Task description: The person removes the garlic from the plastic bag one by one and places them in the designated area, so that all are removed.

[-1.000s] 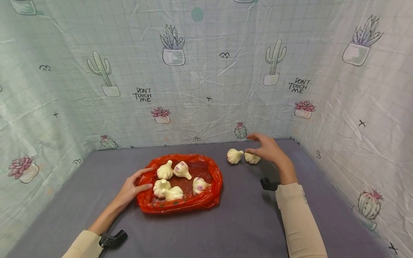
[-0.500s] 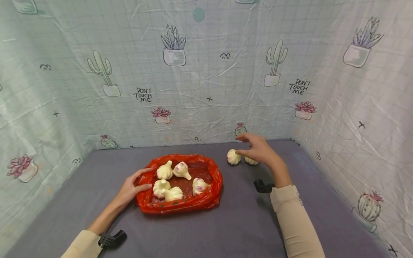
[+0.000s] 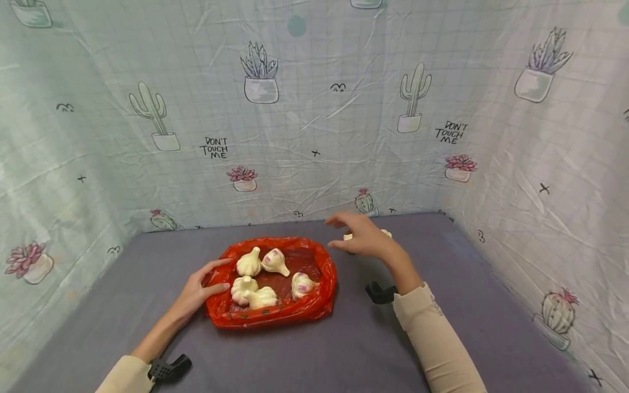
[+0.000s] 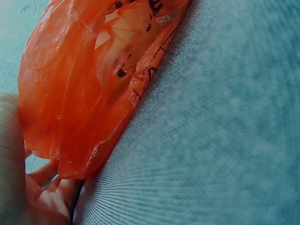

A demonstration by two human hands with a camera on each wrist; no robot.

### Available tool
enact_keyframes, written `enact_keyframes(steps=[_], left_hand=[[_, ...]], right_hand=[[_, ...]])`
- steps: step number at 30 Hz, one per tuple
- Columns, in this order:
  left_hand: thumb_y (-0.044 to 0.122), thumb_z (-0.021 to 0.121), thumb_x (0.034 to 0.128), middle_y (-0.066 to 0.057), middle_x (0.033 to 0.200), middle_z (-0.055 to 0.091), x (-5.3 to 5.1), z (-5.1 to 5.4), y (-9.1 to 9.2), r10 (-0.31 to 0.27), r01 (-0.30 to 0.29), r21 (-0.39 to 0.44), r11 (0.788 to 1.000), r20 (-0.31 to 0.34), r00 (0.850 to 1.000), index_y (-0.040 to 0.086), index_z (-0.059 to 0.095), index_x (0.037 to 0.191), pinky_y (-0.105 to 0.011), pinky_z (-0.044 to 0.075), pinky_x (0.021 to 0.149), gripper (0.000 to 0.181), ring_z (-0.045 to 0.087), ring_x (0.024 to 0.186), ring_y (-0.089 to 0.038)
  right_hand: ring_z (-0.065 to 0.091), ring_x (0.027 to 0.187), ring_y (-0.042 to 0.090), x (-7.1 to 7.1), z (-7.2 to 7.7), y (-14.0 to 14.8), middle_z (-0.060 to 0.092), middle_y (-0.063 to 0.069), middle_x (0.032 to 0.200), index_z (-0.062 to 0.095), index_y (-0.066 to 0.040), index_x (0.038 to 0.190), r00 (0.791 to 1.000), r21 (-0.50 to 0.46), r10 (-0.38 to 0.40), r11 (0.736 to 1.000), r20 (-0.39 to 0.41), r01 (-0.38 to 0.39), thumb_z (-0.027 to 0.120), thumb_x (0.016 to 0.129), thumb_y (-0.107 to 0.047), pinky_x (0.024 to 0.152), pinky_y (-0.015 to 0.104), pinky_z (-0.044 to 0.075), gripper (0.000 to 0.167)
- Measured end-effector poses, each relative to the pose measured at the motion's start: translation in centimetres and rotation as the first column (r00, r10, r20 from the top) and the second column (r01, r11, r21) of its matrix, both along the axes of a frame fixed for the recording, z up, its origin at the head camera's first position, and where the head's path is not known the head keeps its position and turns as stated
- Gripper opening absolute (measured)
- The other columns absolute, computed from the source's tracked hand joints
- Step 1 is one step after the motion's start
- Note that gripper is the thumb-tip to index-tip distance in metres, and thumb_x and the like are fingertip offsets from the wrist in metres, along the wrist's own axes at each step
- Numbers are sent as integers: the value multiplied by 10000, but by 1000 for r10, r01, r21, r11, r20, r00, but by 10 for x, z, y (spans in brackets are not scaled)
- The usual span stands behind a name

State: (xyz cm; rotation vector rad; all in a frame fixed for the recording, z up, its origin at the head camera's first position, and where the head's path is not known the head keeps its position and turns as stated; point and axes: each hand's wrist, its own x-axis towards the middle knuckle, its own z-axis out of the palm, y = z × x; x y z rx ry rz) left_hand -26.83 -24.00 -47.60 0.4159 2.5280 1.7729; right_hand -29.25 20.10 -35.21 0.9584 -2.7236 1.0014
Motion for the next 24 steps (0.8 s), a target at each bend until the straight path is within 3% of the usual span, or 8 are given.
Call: enact_keyframes(steps=[6, 13, 20, 24], left_hand=[[152, 743, 933, -187, 1501, 540, 1, -2, -1, -2, 2, 5, 1000, -6, 1000, 165, 560, 1469, -238, 557, 898, 567, 638, 1154, -149], [141, 740, 937, -201, 1489, 549, 3, -2, -2, 0, 0, 6, 1000, -17, 1000, 145, 564, 1468, -230, 557, 892, 559, 639, 1173, -225], [160, 738, 943, -193, 1497, 541, 3, -2, -1, -2, 2, 14, 1000, 3, 1000, 162, 556, 1474, -238, 562, 893, 561, 648, 1153, -170], [153, 732, 947, -209, 1495, 540, 2, 0, 1, -8, 8, 28, 1000, 3, 1000, 148, 554, 1474, -244, 568, 887, 556, 645, 1181, -273]], right_hand=[[642, 1243, 318, 5, -3, -24, 667, 97, 1353, 631, -101, 1344, 998, 30, 56, 998, 34, -57, 792, 923, -229, 994, 524, 556, 469], [635, 1254, 357, 7, -9, -44, 655, 172, 1364, 613, -57, 1351, 980, 18, 144, 989, 137, -148, 765, 946, -228, 993, 536, 556, 465], [658, 1225, 282, 7, -15, -58, 693, 131, 1323, 634, -148, 1318, 976, 69, 181, 979, 119, -190, 771, 938, -229, 1004, 511, 547, 412], [666, 1206, 288, 7, -13, -63, 696, 135, 1313, 633, -147, 1319, 971, 95, 200, 972, 128, -213, 774, 935, -213, 1006, 517, 543, 414]])
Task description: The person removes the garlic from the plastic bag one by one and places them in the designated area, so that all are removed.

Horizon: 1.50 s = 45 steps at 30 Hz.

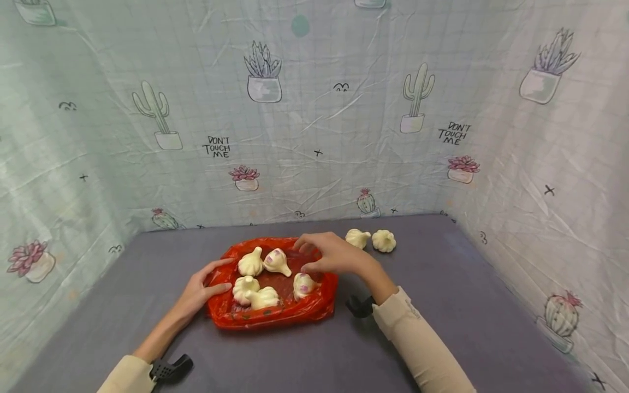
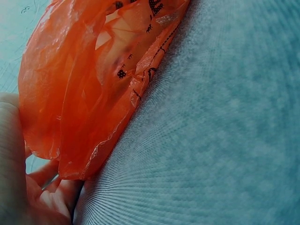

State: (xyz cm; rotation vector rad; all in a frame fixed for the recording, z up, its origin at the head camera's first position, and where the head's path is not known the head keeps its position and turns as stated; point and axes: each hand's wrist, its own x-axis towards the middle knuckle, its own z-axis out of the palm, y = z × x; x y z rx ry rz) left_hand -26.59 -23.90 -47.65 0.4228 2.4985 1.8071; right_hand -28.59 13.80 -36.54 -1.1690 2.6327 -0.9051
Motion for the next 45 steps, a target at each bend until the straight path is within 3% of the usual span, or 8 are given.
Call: enact_keyframes(steps=[8, 13, 17, 28, 36, 41, 45], left_hand=[[132, 729, 945, -216, 1476, 552, -2, 3, 1, -3, 3, 3, 1000, -20, 1000, 137, 556, 1471, -241, 569, 878, 553, 648, 1159, -257], [142, 739, 939, -217, 1491, 541, -2, 1, 0, -4, 4, -5, 1000, -25, 1000, 135, 562, 1466, -236, 563, 883, 555, 634, 1193, -309], [158, 743, 938, -207, 1511, 529, -1, -1, 0, 1, -1, -15, 1000, -24, 1000, 148, 570, 1462, -231, 556, 890, 552, 613, 1225, -339], [109, 735, 933, -241, 1458, 563, 0, -1, 1, 1, -1, 10, 1000, -6, 1000, 134, 565, 1465, -254, 577, 857, 558, 666, 1131, -263], [124, 750, 925, -238, 1429, 588, -1, 1, 1, 5, -5, 6, 1000, -5, 1000, 137, 568, 1461, -255, 576, 855, 567, 674, 1114, -228], [131, 748, 924, -231, 1426, 590, -1, 1, 0, 12, -12, 6, 1000, 0, 1000, 135, 566, 1464, -251, 573, 856, 571, 668, 1115, -217], [137, 748, 926, -226, 1444, 579, 0, 0, 0, 9, -9, 4, 1000, -1, 1000, 138, 563, 1468, -249, 570, 864, 572, 661, 1137, -235]], right_hand=[[679, 1158, 289, -4, 11, -10, 718, 59, 1231, 649, -158, 1291, 995, 124, 51, 990, 83, -61, 791, 913, -176, 990, 474, 553, 405], [680, 1137, 284, -5, 16, -16, 726, 116, 1214, 662, -150, 1255, 985, 222, 59, 970, 163, -94, 801, 903, -182, 957, 432, 562, 380], [676, 1119, 232, -6, 17, -22, 728, 87, 1207, 674, -146, 1249, 982, 296, 57, 949, 177, -109, 798, 901, -184, 937, 378, 560, 372], [672, 1083, 199, -8, 19, -39, 722, 30, 1145, 684, -165, 1225, 975, 384, 37, 915, 220, -121, 827, 852, -113, 876, 338, 568, 403], [658, 1029, 164, -9, 20, -51, 732, 53, 1129, 671, -117, 1262, 973, 456, 39, 879, 228, -142, 849, 826, -65, 818, 289, 552, 474], [626, 972, 148, -11, 19, -56, 716, 62, 1154, 658, -112, 1281, 961, 466, -3, 875, 275, -130, 833, 834, -27, 762, 277, 552, 488], [620, 1001, 136, -11, 18, -59, 710, 45, 1174, 657, -124, 1286, 967, 485, -1, 865, 256, -128, 828, 849, -56, 773, 267, 546, 474]])
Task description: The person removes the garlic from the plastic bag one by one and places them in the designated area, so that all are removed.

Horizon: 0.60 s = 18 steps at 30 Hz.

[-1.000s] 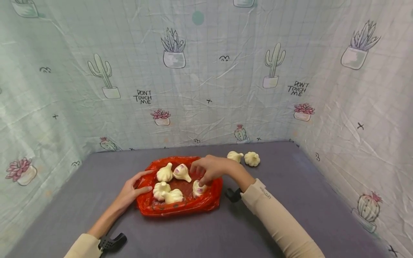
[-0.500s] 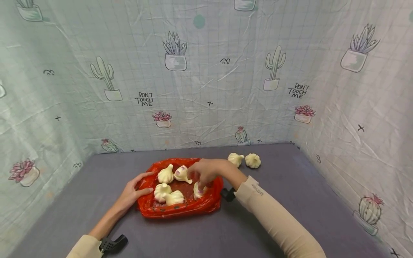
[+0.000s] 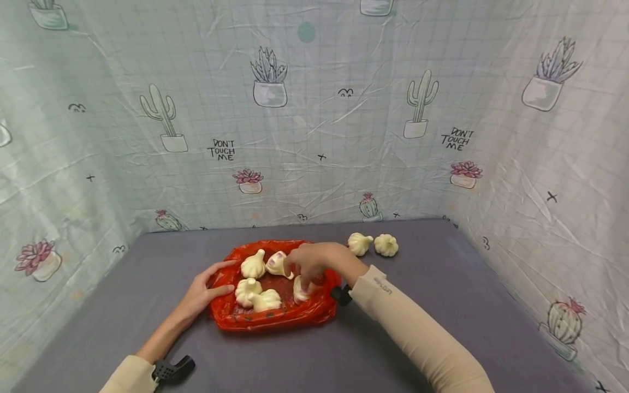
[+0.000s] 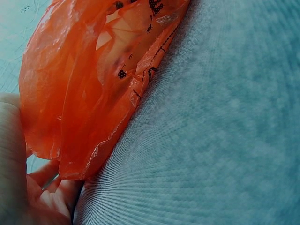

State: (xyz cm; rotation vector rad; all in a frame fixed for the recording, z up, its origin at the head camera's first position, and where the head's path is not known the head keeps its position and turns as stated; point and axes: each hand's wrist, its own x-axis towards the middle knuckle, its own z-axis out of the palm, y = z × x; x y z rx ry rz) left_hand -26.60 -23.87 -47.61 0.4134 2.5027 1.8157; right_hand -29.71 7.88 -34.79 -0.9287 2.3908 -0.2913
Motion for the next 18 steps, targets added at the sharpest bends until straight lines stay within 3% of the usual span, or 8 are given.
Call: enact_keyframes(steps=[6, 9, 14, 18], left_hand=[[127, 747, 926, -228, 1454, 572, -1, 0, 1, -8, 8, 12, 1000, 6, 1000, 143, 565, 1464, -250, 569, 873, 568, 661, 1150, -260], [119, 748, 924, -233, 1441, 580, -1, 0, 1, -7, 7, 15, 1000, 4, 1000, 140, 567, 1462, -250, 569, 869, 568, 665, 1141, -255], [121, 749, 924, -236, 1443, 578, -2, -2, 0, -14, 14, 17, 1000, -1, 1000, 137, 567, 1461, -253, 572, 868, 567, 668, 1130, -235], [119, 747, 925, -235, 1449, 574, -1, -2, 0, -12, 12, 19, 1000, -6, 1000, 133, 570, 1458, -254, 573, 865, 561, 668, 1136, -246]], right_hand=[[598, 1058, 139, 0, 1, -6, 688, 43, 1195, 681, -144, 1244, 996, 30, 63, 998, -67, -61, 798, 897, -125, 850, 281, 522, 367], [591, 984, 126, 2, 2, -9, 684, 45, 1146, 707, -154, 1193, 992, 42, 92, 995, -87, -89, 788, 910, -140, 825, 277, 517, 294], [580, 877, 113, 1, 3, -17, 668, -2, 1065, 730, -179, 1151, 993, 55, 92, 995, -71, -88, 758, 924, -108, 740, 262, 499, 240], [593, 913, 126, -1, 3, -23, 676, 18, 1173, 713, -175, 1208, 995, 67, 82, 995, -50, -79, 709, 929, -65, 727, 264, 499, 301]])
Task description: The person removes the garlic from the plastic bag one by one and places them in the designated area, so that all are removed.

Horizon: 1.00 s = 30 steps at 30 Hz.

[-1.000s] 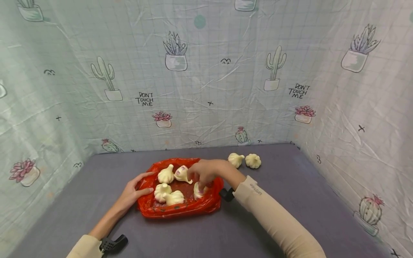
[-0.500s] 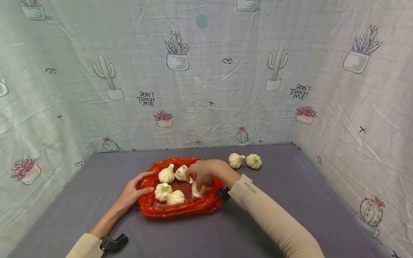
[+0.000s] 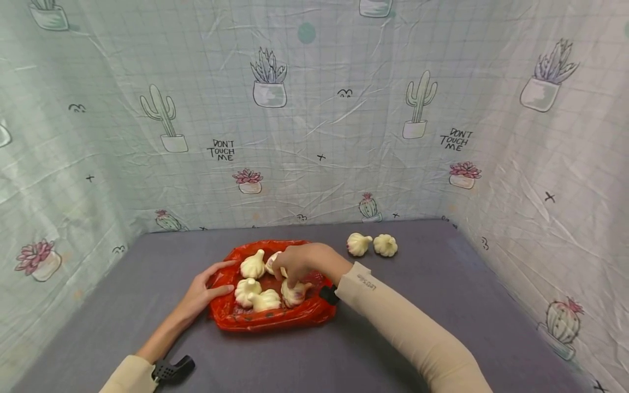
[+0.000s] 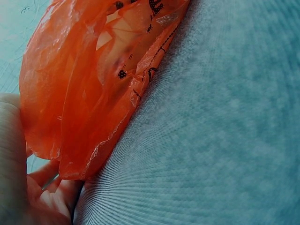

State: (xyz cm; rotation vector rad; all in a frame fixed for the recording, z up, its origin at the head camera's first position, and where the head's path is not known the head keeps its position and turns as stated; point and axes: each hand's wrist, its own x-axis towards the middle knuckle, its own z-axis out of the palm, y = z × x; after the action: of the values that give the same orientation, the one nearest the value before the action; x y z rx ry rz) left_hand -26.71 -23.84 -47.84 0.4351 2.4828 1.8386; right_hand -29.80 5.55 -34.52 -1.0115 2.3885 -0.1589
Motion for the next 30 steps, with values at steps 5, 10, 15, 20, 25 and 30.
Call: enact_keyframes(steps=[5, 10, 15, 20, 25, 30], left_hand=[[122, 741, 933, -233, 1454, 571, 2, -1, 1, -1, 1, -12, 1000, 11, 1000, 140, 565, 1463, -253, 574, 866, 558, 664, 1156, -288], [134, 740, 936, -218, 1470, 562, 2, 0, 1, 2, -2, -16, 1000, 9, 1000, 148, 567, 1463, -249, 568, 877, 555, 658, 1172, -291], [135, 745, 932, -225, 1458, 570, 1, 0, 1, 1, -1, -13, 1000, 11, 1000, 147, 569, 1462, -251, 571, 870, 558, 668, 1148, -264], [118, 749, 925, -250, 1412, 596, 0, -1, 0, 1, -1, 2, 1000, 8, 1000, 128, 572, 1456, -260, 582, 847, 560, 684, 1089, -210], [110, 747, 925, -249, 1412, 596, -1, 0, 0, 3, -3, -3, 1000, -3, 1000, 125, 574, 1454, -257, 583, 843, 558, 686, 1082, -205], [109, 747, 922, -236, 1437, 583, -1, 1, 0, 12, -12, -23, 1000, -16, 1000, 133, 579, 1451, -246, 575, 850, 556, 675, 1114, -250]], right_hand=[[589, 972, 133, -1, 2, -2, 660, 33, 1241, 692, -190, 1251, 1000, 26, -1, 1000, 27, 0, 699, 913, -47, 715, 256, 484, 367], [569, 968, 144, -1, 4, 0, 660, 34, 1204, 680, -229, 1226, 999, 72, -33, 997, 37, 30, 675, 890, 31, 672, 255, 469, 425], [563, 984, 135, -1, 3, 1, 661, 25, 1191, 674, -238, 1208, 1000, 129, -30, 991, 9, 29, 773, 888, -57, 759, 268, 515, 381], [581, 999, 120, -1, 0, -1, 663, 6, 1154, 677, -234, 1197, 1000, 126, -25, 992, 8, 24, 844, 862, -151, 827, 285, 534, 384], [586, 978, 117, -2, 0, -4, 653, -21, 1116, 677, -246, 1194, 1000, 146, -22, 989, 11, 20, 838, 860, -141, 814, 284, 536, 385], [586, 1002, 108, -5, 1, -6, 643, -42, 1125, 668, -263, 1204, 999, 143, -22, 990, 37, 16, 849, 858, -172, 840, 280, 523, 401]])
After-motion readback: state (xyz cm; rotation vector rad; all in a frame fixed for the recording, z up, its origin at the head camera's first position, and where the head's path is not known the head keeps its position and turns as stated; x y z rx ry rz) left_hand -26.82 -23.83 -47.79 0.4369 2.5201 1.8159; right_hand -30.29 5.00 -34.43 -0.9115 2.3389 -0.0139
